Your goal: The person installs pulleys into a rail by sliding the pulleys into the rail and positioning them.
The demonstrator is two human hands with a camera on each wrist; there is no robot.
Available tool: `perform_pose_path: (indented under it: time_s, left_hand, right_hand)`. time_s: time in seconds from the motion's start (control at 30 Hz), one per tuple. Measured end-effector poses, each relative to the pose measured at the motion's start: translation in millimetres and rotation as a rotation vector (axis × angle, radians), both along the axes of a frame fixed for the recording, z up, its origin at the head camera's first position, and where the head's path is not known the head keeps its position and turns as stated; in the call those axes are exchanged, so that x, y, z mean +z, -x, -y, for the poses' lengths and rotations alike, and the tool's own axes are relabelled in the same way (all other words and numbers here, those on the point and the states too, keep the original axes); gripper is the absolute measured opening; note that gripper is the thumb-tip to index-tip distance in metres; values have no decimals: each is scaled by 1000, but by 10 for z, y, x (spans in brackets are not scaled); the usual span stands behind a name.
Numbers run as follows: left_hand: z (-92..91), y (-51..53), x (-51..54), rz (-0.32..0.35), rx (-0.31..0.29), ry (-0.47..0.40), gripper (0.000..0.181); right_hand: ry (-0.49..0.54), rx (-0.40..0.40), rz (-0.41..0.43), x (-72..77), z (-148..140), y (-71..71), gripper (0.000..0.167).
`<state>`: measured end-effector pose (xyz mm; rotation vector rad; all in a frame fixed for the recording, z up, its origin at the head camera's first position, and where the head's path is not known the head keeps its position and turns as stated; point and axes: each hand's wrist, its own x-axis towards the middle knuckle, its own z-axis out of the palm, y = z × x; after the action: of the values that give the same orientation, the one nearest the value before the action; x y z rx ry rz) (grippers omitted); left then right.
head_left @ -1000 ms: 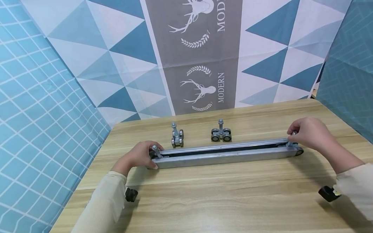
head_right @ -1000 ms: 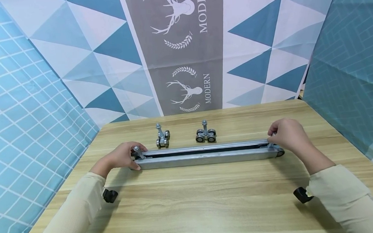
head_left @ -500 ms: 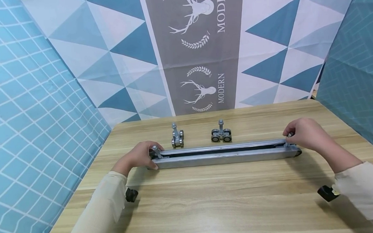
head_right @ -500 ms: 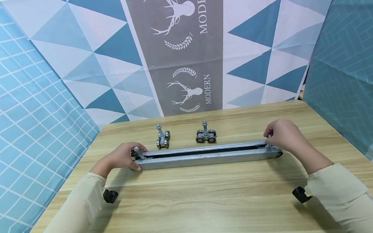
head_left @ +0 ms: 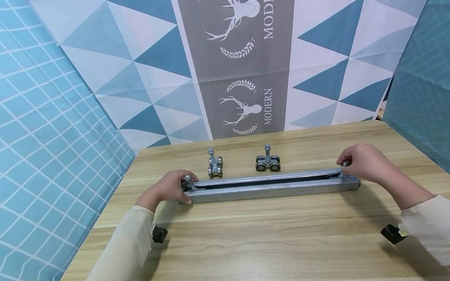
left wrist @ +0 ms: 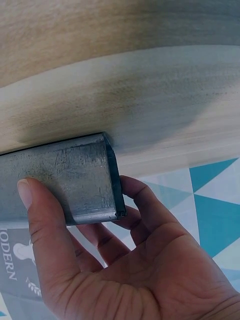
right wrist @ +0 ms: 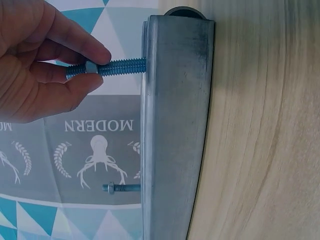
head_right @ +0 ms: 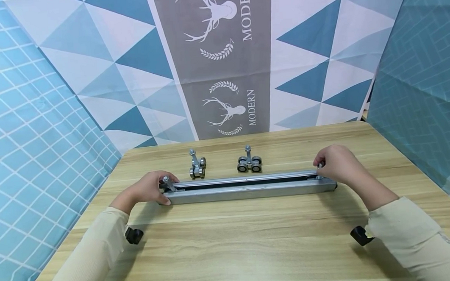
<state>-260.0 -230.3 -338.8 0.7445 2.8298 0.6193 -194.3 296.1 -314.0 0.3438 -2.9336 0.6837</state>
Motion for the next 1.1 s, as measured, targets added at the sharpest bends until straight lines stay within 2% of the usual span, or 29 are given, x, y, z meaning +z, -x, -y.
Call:
perform_pose_path:
  time_s: [0.27,0.53,1.1]
  left_hand:
    - [-7,2,1,1,4,-1,61]
    - [4,12,-12,-9,-3,1,61]
    - [11,12,1,-13,-14,-5,61]
  right_hand:
    - [-10,4,-35,-7,65,7,11]
    - [-2,22,-36,-10,88,22,11]
    - [9,6,-40,-33,204,21,11]
